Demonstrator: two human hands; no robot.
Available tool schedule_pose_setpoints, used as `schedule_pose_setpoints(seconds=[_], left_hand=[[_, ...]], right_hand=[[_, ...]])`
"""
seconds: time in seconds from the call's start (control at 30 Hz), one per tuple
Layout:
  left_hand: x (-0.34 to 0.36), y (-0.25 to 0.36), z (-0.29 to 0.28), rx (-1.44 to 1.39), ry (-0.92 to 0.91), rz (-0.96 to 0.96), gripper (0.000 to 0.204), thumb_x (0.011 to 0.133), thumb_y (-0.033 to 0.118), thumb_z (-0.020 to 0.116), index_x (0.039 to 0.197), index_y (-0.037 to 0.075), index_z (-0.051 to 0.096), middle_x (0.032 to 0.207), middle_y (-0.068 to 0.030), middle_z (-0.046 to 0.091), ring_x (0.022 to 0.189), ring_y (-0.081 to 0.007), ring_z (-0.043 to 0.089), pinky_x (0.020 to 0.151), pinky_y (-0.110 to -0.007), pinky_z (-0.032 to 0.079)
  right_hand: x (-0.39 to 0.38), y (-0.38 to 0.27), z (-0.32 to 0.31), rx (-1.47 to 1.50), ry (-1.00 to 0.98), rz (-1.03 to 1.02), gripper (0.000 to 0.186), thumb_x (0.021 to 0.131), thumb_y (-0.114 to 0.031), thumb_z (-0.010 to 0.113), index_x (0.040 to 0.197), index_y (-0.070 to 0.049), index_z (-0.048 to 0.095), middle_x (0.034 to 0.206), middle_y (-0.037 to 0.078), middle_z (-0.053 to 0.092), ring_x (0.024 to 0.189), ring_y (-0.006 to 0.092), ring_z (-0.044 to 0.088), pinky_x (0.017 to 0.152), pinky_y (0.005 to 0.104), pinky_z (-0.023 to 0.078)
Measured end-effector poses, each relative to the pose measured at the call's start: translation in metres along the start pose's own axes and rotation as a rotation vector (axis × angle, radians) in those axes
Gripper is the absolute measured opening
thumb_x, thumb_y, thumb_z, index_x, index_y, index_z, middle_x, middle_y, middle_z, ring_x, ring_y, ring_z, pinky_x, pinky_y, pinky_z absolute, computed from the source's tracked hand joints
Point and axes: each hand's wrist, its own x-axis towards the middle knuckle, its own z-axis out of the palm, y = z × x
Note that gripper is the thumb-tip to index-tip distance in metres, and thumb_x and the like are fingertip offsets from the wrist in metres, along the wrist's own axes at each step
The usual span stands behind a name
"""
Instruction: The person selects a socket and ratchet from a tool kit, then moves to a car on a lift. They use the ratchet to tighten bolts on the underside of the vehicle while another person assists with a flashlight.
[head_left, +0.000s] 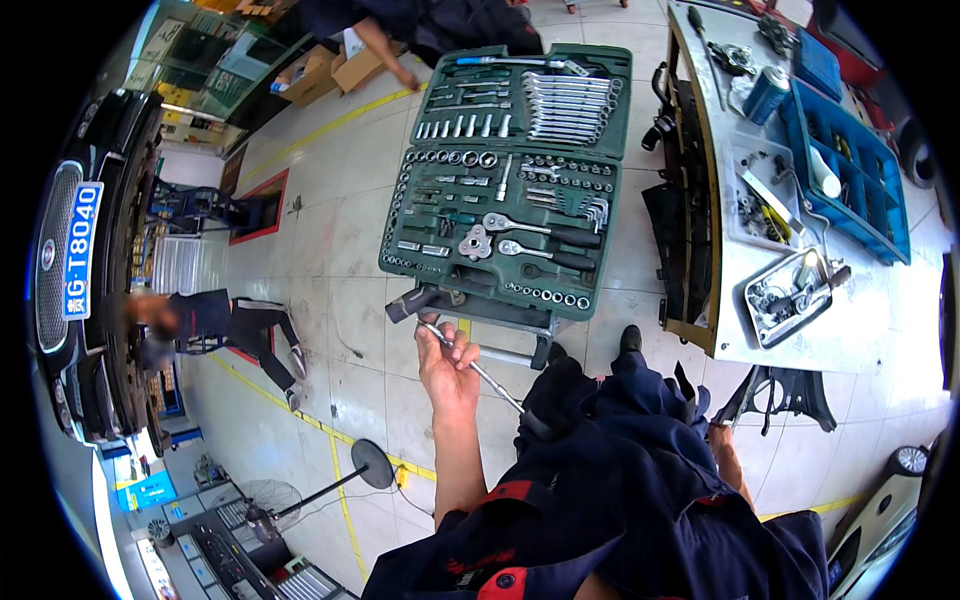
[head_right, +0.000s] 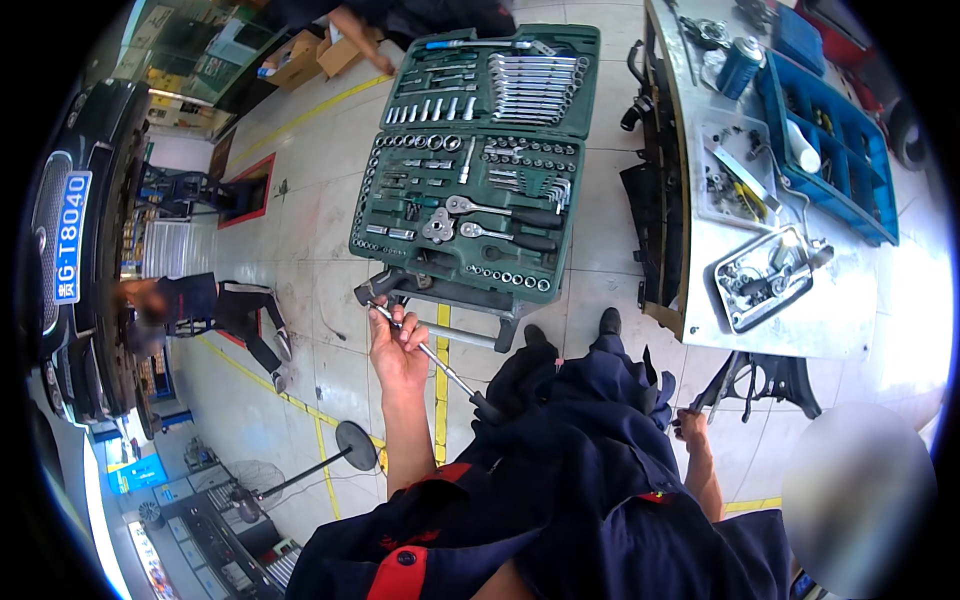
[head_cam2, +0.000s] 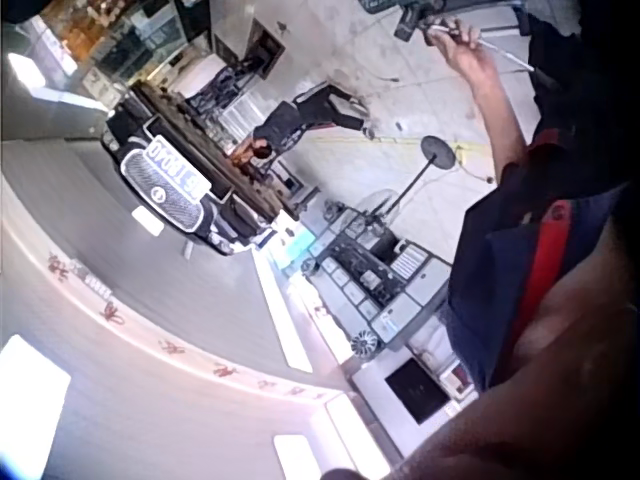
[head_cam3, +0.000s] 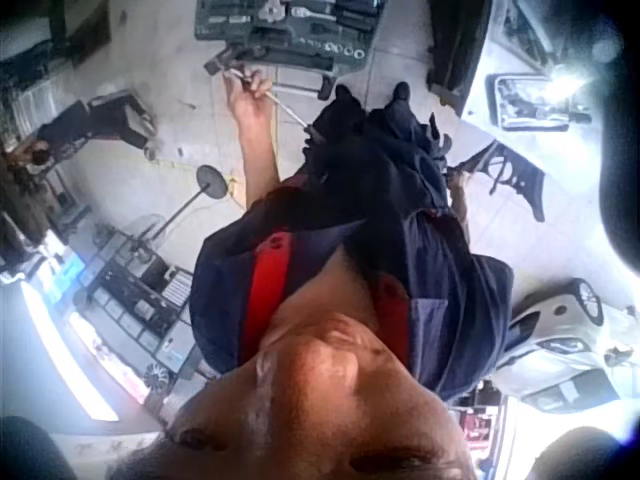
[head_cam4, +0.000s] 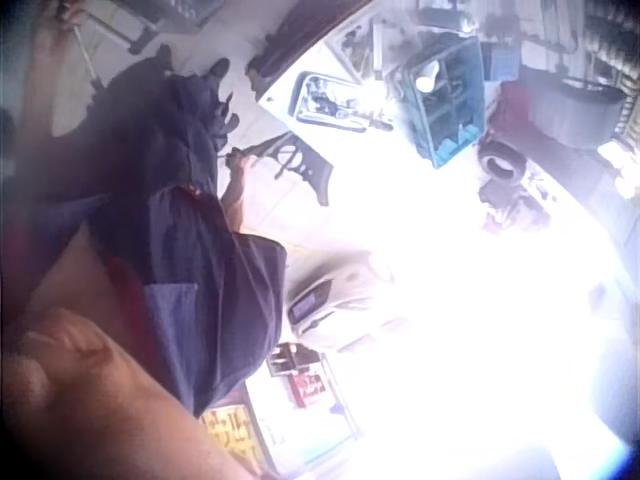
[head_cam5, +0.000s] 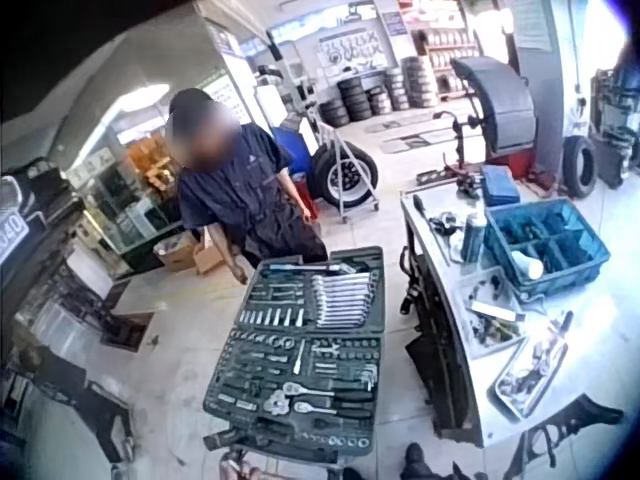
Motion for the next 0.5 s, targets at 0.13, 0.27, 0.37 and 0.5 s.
schedule_pose_setpoints(seconds=[0.13,0.27,0.37,0.5], left_hand=[[0.008,0.008,-0.015,-0.012,0.001,0.004,0.028,0.104,0.037,0.052,0.121,0.015,0.052,0.082,0.0003,0.053,0.06,-0.0066,0.041,0.051,-0.02,0.03],[0.025,0.017,-0.03,-0.034,0.008,-0.004,0.027,0.104,0.037,0.051,0.12,0.015,0.052,0.083,0.0005,0.054,0.061,-0.0063,0.042,0.051,-0.019,0.031],[0.046,0.032,-0.041,-0.028,0.015,-0.001,0.027,0.104,0.037,0.05,0.12,0.014,0.053,0.084,0.0008,0.054,0.062,-0.006,0.042,0.051,-0.019,0.031],[0.087,0.059,-0.061,-0.077,-0.004,-0.033,0.028,0.104,0.037,0.051,0.119,0.013,0.053,0.084,0.0007,0.053,0.062,-0.0061,0.042,0.051,-0.019,0.03]], right_hand=[[-0.028,-0.029,0.01,-0.134,0.008,-0.026,0.024,0.092,-0.018,0.057,0.106,-0.003,0.069,0.077,0.008,0.066,0.059,0.0178,0.061,0.053,0.0328,0.051],[-0.035,-0.056,0.027,-0.225,-0.032,-0.193,0.027,0.09,-0.019,0.055,0.103,-0.001,0.071,0.079,0.008,0.066,0.063,0.0194,0.063,0.055,0.0335,0.053],[-0.039,-0.077,0.051,-0.22,-0.038,-0.303,0.026,0.087,-0.016,0.054,0.096,0.0,0.072,0.079,0.008,0.067,0.065,0.0199,0.063,0.058,0.034,0.054],[-0.035,-0.107,0.087,-0.257,0.007,-0.265,0.027,0.087,-0.012,0.049,0.094,0.001,0.072,0.082,0.009,0.069,0.069,0.0192,0.066,0.06,0.0319,0.055]])
